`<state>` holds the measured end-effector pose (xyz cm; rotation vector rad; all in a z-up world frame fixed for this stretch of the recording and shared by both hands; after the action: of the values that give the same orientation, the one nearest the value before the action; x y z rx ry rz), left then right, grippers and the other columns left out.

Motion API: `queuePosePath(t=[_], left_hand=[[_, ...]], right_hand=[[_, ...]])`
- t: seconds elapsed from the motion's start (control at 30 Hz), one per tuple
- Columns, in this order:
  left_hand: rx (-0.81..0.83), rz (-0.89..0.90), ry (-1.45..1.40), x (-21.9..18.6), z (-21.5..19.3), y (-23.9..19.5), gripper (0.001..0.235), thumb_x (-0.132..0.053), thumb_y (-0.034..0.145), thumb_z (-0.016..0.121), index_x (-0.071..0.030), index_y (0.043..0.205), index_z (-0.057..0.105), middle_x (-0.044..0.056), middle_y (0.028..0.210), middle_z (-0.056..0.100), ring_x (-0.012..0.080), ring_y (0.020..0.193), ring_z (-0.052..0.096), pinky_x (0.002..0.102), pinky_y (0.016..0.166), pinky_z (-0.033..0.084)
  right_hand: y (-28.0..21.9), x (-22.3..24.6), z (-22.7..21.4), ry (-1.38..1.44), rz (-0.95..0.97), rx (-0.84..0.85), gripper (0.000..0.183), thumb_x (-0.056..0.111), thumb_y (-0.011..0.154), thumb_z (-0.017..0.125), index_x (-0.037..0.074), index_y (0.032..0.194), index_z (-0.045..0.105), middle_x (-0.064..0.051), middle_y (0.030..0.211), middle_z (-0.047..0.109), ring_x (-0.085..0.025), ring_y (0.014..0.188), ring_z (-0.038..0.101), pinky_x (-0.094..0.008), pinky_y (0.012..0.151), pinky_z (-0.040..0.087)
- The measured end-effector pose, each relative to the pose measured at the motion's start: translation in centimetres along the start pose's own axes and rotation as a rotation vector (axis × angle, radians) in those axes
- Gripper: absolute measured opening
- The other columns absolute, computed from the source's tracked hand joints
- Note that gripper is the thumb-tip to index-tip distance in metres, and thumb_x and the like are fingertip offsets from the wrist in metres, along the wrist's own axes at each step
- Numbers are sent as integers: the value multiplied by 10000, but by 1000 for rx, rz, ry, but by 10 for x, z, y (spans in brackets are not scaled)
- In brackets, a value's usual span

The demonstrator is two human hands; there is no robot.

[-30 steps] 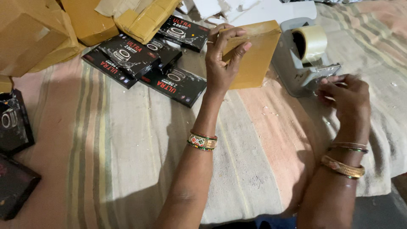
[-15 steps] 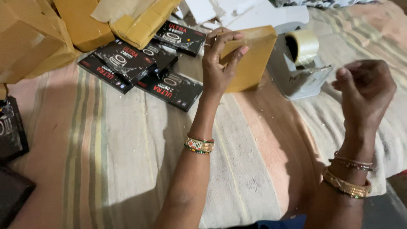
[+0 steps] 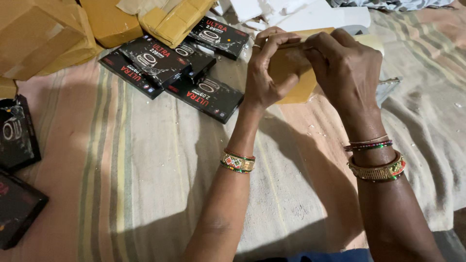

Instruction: The person places smartwatch boxes into small cardboard shipping boxes, seals them with clear tape, and stacks them. They also open several smartwatch boxes to reveal the watch, strap, and charger inside before repacking them.

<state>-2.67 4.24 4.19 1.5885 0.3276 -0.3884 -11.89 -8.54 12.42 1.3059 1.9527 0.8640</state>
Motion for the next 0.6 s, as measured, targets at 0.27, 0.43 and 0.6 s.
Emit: queuePosePath(t=[0.27, 0.43, 0.6], left_hand=[[-34, -39, -31, 10, 11, 3, 402, -35, 846, 764, -144, 1224, 680, 3, 1236, 676, 164, 1216, 605, 306, 1105, 542], [-46, -25, 34, 4, 11, 4, 235, -126, 981, 730, -126, 1212, 683, 15, 1222, 666, 166, 1202, 619, 294, 1072, 547], [-53, -144, -63, 12, 22, 0, 173, -246, 1047, 629, -148, 1165, 710, 19, 1223, 640, 146, 1163, 670, 278, 889, 634]], right_hand=[[11, -1, -14, -10, 34, -121, 558, 227, 858, 945, 16, 1274, 639, -29, 822, 754, -156, 661, 702, -258, 546, 490], [16, -9, -18, -34, 45, -117, 632, 251, 774, 1007, 49, 1232, 623, -22, 757, 741, -143, 643, 725, -251, 548, 519], [12, -17, -21, 44, 57, -97, 547, 201, 835, 1010, 13, 1200, 649, -47, 785, 730, -156, 797, 763, -245, 668, 583]])
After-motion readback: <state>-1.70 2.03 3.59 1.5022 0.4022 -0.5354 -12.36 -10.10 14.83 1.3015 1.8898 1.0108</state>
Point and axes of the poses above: each hand's wrist, its own y-axis towards the middle knuckle, its own z-axis out of the palm, x = y × z, the point moved 6 cm from there along y, towards the middle knuckle
